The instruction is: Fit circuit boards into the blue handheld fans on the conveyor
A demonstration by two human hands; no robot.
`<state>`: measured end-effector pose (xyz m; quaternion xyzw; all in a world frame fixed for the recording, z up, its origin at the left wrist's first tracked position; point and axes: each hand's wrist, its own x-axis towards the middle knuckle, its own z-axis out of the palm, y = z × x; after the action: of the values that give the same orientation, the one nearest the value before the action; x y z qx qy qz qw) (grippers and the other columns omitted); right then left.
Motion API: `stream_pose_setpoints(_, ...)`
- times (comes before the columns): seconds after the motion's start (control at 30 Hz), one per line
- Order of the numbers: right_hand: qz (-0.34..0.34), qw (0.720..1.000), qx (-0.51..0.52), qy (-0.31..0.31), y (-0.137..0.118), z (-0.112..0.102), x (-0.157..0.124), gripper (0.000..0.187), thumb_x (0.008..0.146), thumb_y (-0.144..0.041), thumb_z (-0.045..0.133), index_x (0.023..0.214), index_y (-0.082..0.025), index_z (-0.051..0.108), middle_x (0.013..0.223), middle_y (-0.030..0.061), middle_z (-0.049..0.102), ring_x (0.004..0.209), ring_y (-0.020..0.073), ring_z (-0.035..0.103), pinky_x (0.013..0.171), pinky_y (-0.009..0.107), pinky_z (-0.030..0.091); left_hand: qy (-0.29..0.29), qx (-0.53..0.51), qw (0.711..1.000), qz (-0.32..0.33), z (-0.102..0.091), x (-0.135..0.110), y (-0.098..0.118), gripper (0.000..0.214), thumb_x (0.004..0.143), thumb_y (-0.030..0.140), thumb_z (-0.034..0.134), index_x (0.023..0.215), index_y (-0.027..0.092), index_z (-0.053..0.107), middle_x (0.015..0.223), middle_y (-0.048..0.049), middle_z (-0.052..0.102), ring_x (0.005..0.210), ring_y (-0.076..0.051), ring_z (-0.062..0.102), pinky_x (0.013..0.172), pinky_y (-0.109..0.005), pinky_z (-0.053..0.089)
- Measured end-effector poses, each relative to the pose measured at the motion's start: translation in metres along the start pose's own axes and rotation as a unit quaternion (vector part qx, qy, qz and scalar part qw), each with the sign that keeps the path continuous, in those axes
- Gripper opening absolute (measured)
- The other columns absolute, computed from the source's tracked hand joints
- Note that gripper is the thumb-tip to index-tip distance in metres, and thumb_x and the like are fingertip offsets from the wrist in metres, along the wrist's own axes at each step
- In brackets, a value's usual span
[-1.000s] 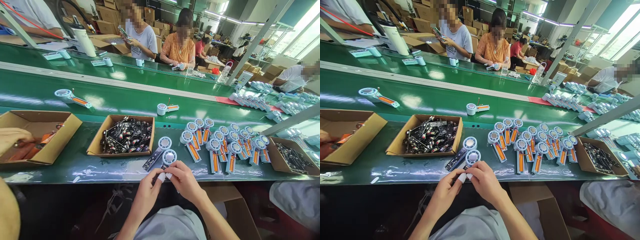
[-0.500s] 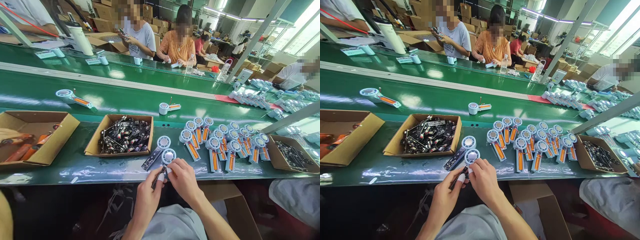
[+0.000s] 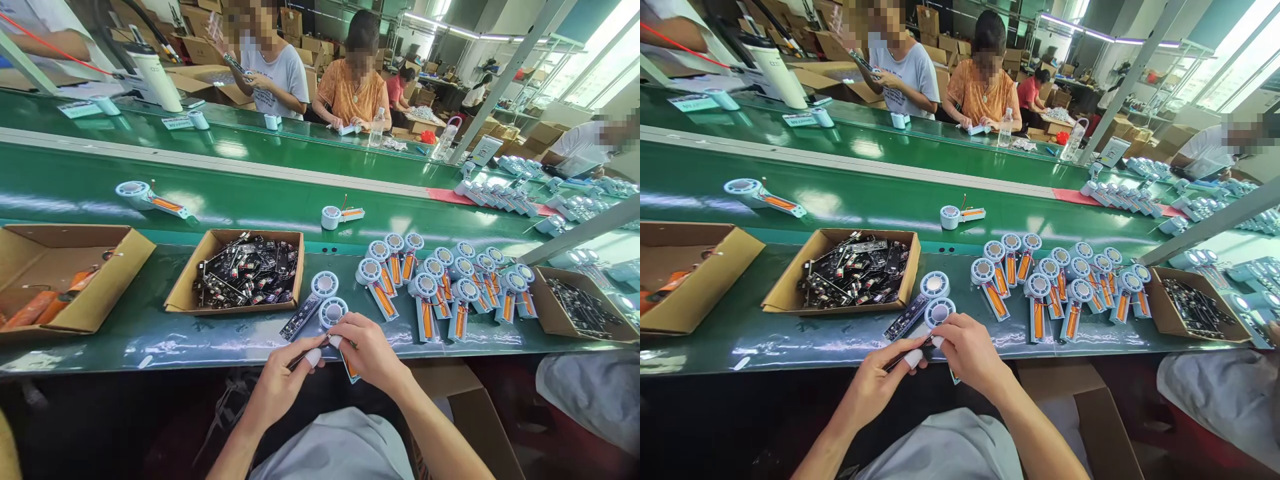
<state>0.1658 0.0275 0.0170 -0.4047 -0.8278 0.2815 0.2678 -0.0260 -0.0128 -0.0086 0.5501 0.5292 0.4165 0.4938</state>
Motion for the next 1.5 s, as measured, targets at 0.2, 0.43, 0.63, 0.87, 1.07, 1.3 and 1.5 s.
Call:
stream_pose_setpoints(0.2, 0.037, 0.998, 0.036, 0.019, -0.001, -0.011, -0.003, 0.025, 0.094, -0.009, 0.054, 0.111, -0.02, 0.069, 0.107, 0.0067, 0.068, 0.089, 0.0177, 0.064, 0.077, 0.027, 0.052, 0.01, 0.032, 0.999, -0.03, 0.0, -0.005, -0.004, 0.035, 0.089, 0.036, 0.054, 0.115, 0.02, 0.069, 0.093, -0.0064, 0.08, 0.075, -0.02, 0.076, 0.067, -0.029, 0.061)
stream_pose_setpoints(0.43, 0.114, 0.985, -0.121, -0.045, -0.01, -0.027, -0.037, 0.028, 0.087, -0.002, 0.052, 0.104, -0.021, 0.064, 0.103, 0.0062, 0.065, 0.09, 0.0202, 0.064, 0.077, 0.029, 0.048, -0.006, 0.12, 0.992, -0.042, 0.008, -0.014, -0.002, 0.046, 0.091, 0.035, 0.046, 0.133, 0.023, 0.059, 0.1, -0.0054, 0.08, 0.062, -0.018, 0.073, 0.072, -0.034, 0.062)
stream_pose_setpoints(0.63, 0.172, 0.966, -0.18, -0.063, -0.022, 0.005, -0.019, 0.02, 0.09, -0.007, 0.052, 0.101, -0.018, 0.065, 0.094, 0.0064, 0.065, 0.083, 0.0203, 0.062, 0.071, 0.028, 0.043, 0.002, 0.198, 0.979, 0.042, 0.016, -0.012, -0.006, 0.049, 0.09, 0.02, 0.039, 0.133, 0.02, 0.061, 0.123, -0.01, 0.074, 0.093, -0.022, 0.076, 0.088, -0.037, 0.06)
stream_pose_setpoints(0.87, 0.228, 0.973, -0.014, -0.025, -0.015, -0.012, -0.001, 0.011, 0.085, -0.009, 0.056, 0.08, -0.017, 0.061, 0.071, -0.0004, 0.06, 0.067, 0.0142, 0.054, 0.063, 0.026, 0.037, -0.003, 0.308, 0.944, 0.116, 0.01, -0.015, -0.01, 0.056, 0.089, 0.007, 0.033, 0.134, 0.024, 0.062, 0.105, -0.008, 0.075, 0.087, -0.019, 0.075, 0.077, -0.029, 0.06)
stream_pose_setpoints(1.07, 0.237, 0.86, 0.44, -0.103, 0.003, -0.021, 0.002, 0.031, 0.089, -0.047, 0.064, 0.091, -0.016, 0.067, 0.075, 0.0013, 0.065, 0.062, 0.0122, 0.058, 0.061, 0.026, 0.051, 0.006, 0.442, 0.886, 0.136, 0.008, -0.019, -0.005, 0.065, 0.087, -0.001, 0.033, 0.132, 0.032, 0.066, 0.1, -0.0065, 0.07, 0.076, -0.02, 0.075, 0.061, -0.024, 0.056)
stream_pose_setpoints(1.3, 0.124, 0.938, 0.324, -0.005, 0.001, -0.008, -0.002, 0.028, 0.091, -0.046, 0.067, 0.095, -0.019, 0.075, 0.088, 0.0059, 0.07, 0.081, 0.0174, 0.063, 0.075, 0.031, 0.052, 0.023, 0.287, 0.949, 0.127, 0.011, -0.019, 0.003, 0.052, 0.093, 0.011, 0.034, 0.132, 0.027, 0.064, 0.108, -0.0071, 0.076, 0.09, -0.021, 0.076, 0.077, -0.029, 0.06)
stream_pose_setpoints(1.5, 0.139, 0.933, 0.329, 0.039, -0.002, 0.006, 0.0, 0.028, 0.09, -0.046, 0.067, 0.089, -0.02, 0.076, 0.082, 0.0044, 0.07, 0.073, 0.0165, 0.064, 0.065, 0.027, 0.05, 0.059, 0.127, 0.99, -0.027, 0.019, -0.023, 0.003, 0.041, 0.094, 0.03, 0.041, 0.132, 0.021, 0.053, 0.102, -0.0078, 0.079, 0.06, -0.016, 0.071, 0.063, -0.029, 0.06)
